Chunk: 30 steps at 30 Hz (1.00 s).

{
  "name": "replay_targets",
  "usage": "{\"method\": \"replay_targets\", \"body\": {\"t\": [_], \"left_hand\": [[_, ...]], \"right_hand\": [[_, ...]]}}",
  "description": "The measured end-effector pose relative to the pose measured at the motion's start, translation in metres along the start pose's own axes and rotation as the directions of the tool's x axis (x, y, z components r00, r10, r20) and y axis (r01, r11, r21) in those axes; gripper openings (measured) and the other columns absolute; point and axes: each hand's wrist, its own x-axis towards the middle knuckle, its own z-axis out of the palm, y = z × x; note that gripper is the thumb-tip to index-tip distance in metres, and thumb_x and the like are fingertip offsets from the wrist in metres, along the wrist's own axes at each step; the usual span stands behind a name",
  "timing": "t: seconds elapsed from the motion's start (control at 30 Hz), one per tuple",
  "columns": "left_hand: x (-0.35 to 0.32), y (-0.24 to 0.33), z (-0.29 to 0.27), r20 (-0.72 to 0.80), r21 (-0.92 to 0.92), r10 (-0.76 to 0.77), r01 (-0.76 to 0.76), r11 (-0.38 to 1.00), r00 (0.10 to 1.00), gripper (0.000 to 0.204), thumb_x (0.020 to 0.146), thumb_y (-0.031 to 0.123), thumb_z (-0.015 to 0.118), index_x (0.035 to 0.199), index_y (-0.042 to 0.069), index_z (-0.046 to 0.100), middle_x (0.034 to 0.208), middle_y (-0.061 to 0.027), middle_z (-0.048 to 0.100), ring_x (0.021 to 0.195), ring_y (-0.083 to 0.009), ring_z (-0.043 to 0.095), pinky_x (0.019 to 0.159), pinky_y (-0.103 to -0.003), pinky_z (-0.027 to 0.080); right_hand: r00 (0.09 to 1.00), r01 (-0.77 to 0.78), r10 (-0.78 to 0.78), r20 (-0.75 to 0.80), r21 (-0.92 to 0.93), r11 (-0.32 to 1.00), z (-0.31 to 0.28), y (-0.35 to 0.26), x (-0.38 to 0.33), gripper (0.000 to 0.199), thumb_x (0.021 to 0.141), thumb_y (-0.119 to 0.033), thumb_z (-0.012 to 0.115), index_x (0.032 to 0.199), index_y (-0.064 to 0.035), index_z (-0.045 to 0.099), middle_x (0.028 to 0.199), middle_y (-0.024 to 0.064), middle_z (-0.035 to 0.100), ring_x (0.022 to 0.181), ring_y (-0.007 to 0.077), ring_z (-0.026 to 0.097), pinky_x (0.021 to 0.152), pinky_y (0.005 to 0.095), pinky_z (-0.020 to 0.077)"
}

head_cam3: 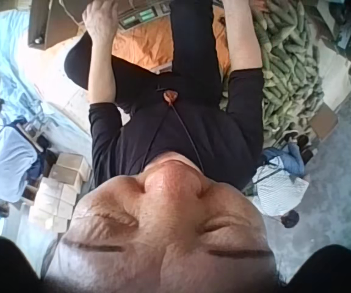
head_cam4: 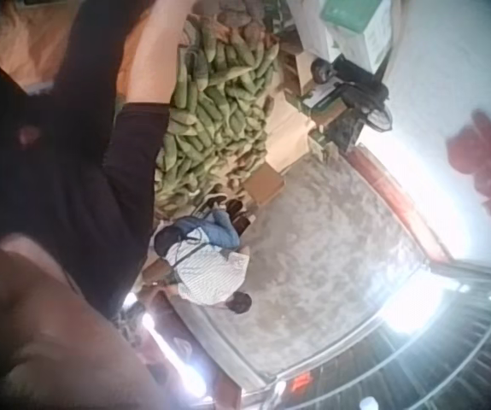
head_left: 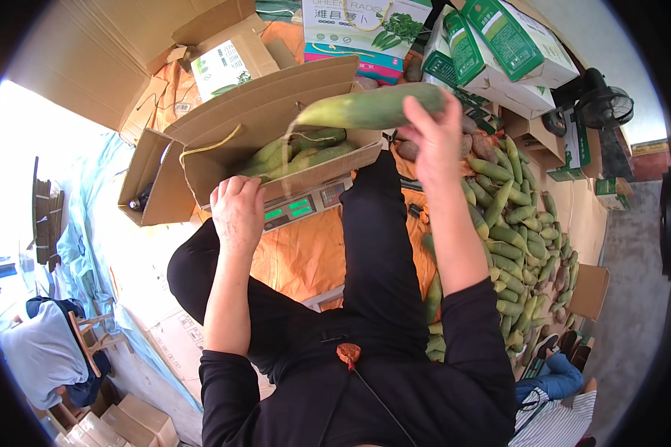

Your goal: The recorder is weighing and packing produce into cardboard boxes.

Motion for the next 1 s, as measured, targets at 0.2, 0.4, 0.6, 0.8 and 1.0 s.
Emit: {"method": "replay_targets", "body": {"t": [0.2,0.4,0.6,0.8,1.0], "left_hand": [[0.001,0.001,0.001,0.001,-0.004,-0.010,0.010,1.000,1.000,0.016,0.079,0.016,0.066,0.093,0.008,0.067,0.094,-0.0049,0.061,0.096,-0.0249,0.056,0.089,-0.040,0.041],[0.003,-0.001,0.001,-0.001,0.024,-0.003,0.003,1.000,1.000,0.016,0.079,0.018,0.066,0.092,0.009,0.068,0.094,-0.0047,0.062,0.095,-0.0252,0.057,0.086,-0.040,0.043],[0.001,-0.004,0.000,0.023,0.065,-0.005,0.004,0.998,1.000,0.017,0.082,0.017,0.064,0.096,0.009,0.069,0.097,-0.0045,0.063,0.097,-0.0253,0.058,0.087,-0.039,0.043],[0.002,0.000,0.008,0.074,0.075,-0.006,0.000,0.997,0.997,0.018,0.083,0.018,0.063,0.098,0.010,0.068,0.100,-0.0046,0.063,0.099,-0.0250,0.057,0.088,-0.038,0.042],[0.000,-0.002,0.006,0.053,0.094,0.002,-0.007,0.996,0.999,0.018,0.085,0.018,0.063,0.099,0.008,0.069,0.099,-0.0063,0.064,0.097,-0.0265,0.058,0.085,-0.039,0.044]], "right_hand": [[0.990,0.129,-0.138,0.040,-0.666,0.735,-0.010,0.066,0.019,0.059,0.078,-0.032,0.074,0.124,-0.0050,0.048,0.111,0.0107,0.056,0.089,0.0196,0.057,0.079,0.0341,0.0482],[1.000,-0.008,-0.005,-0.017,-0.663,0.749,-0.111,0.113,-0.012,0.029,0.081,-0.019,0.069,0.102,-0.0008,0.061,0.095,0.0117,0.066,0.083,0.0204,0.063,0.076,0.0328,0.0503],[0.941,-0.106,0.338,0.017,-0.933,0.343,-0.215,0.191,-0.112,0.029,0.079,-0.024,0.067,0.102,-0.0067,0.065,0.096,0.0147,0.068,0.093,0.0331,0.063,0.083,0.0397,0.0488],[0.705,-0.274,0.697,-0.127,-0.956,0.102,-0.289,0.257,-0.211,0.033,0.076,-0.027,0.068,0.103,-0.0074,0.065,0.105,0.0168,0.065,0.103,0.0325,0.060,0.086,0.0396,0.0478],[0.737,-0.423,0.633,-0.237,-0.892,0.158,-0.300,0.257,-0.239,0.028,0.075,-0.021,0.067,0.097,-0.0040,0.065,0.094,0.0180,0.068,0.093,0.0322,0.064,0.081,0.0386,0.0497]]}}
